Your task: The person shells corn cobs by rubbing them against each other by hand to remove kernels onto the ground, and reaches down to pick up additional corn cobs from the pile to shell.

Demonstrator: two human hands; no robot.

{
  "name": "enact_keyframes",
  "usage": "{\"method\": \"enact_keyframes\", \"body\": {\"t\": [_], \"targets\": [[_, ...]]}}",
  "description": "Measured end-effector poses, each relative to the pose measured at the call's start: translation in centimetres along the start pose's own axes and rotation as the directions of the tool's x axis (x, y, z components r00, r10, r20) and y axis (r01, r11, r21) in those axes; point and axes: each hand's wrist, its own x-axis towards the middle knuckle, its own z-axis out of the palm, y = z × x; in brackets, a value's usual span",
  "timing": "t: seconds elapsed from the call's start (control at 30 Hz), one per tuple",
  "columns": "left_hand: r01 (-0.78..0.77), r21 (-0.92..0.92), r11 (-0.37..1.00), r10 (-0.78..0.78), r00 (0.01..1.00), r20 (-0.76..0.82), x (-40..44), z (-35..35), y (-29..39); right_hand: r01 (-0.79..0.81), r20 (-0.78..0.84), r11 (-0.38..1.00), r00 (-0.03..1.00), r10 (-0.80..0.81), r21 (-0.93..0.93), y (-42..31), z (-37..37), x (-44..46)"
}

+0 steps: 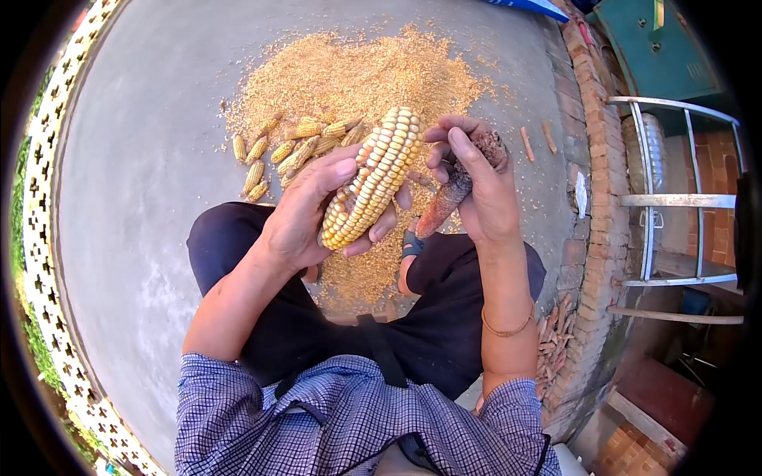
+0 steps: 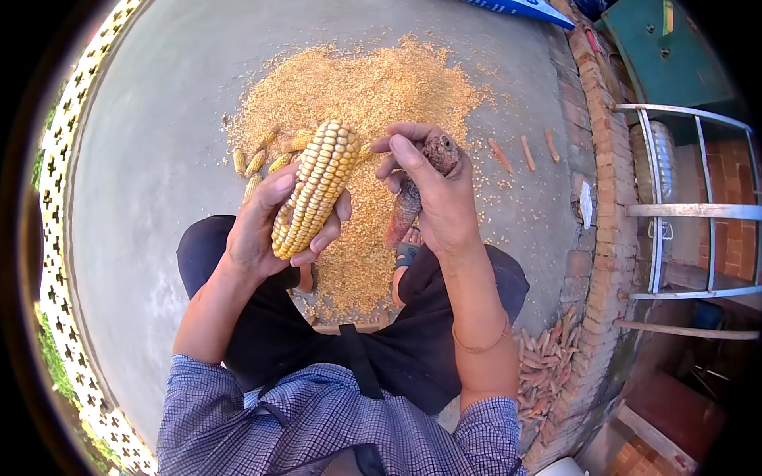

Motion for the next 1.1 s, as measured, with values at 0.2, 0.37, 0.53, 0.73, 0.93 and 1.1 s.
{"method": "enact_keyframes", "body": {"t": [0.2,0.37,0.53,0.73,0.93,1.1], "targets": [[0.025,0.055,0.998,-0.027,0.999,0.028,-0.4,-0.4,-0.2,-0.005,0.002,1.0,1.0,0.005,-0.007,-0.1,0.0,-0.1],[0.102,-0.14,0.985,-0.089,0.992,0.094,-0.2,-0.7,-0.4,-0.034,0.015,0.999,0.999,0.034,0.029,-0.1,-0.1,-0.2],[0.156,-0.164,0.974,-0.131,0.979,0.154,0.1,-1.1,-0.5,-0.016,0.012,1.0,1.0,0.016,-0.003,0.0,-0.1,-0.2],[0.04,0.2,0.979,-0.043,0.999,0.015,0.0,0.0,-0.5,0.047,-0.007,0.996,0.999,-0.048,-0.08,-0.2,0.5,-0.5],[-0.06,0.579,0.813,0.141,0.985,-0.095,0.1,-0.3,-1.2,0.167,0.066,0.974,0.985,-0.159,-0.151,0.2,0.7,-0.5],[-0.116,0.792,0.599,0.219,0.975,-0.023,-0.1,-1.2,-1.2,0.188,0.123,0.95,0.979,-0.162,-0.251,-0.1,0.8,-0.9]]}}
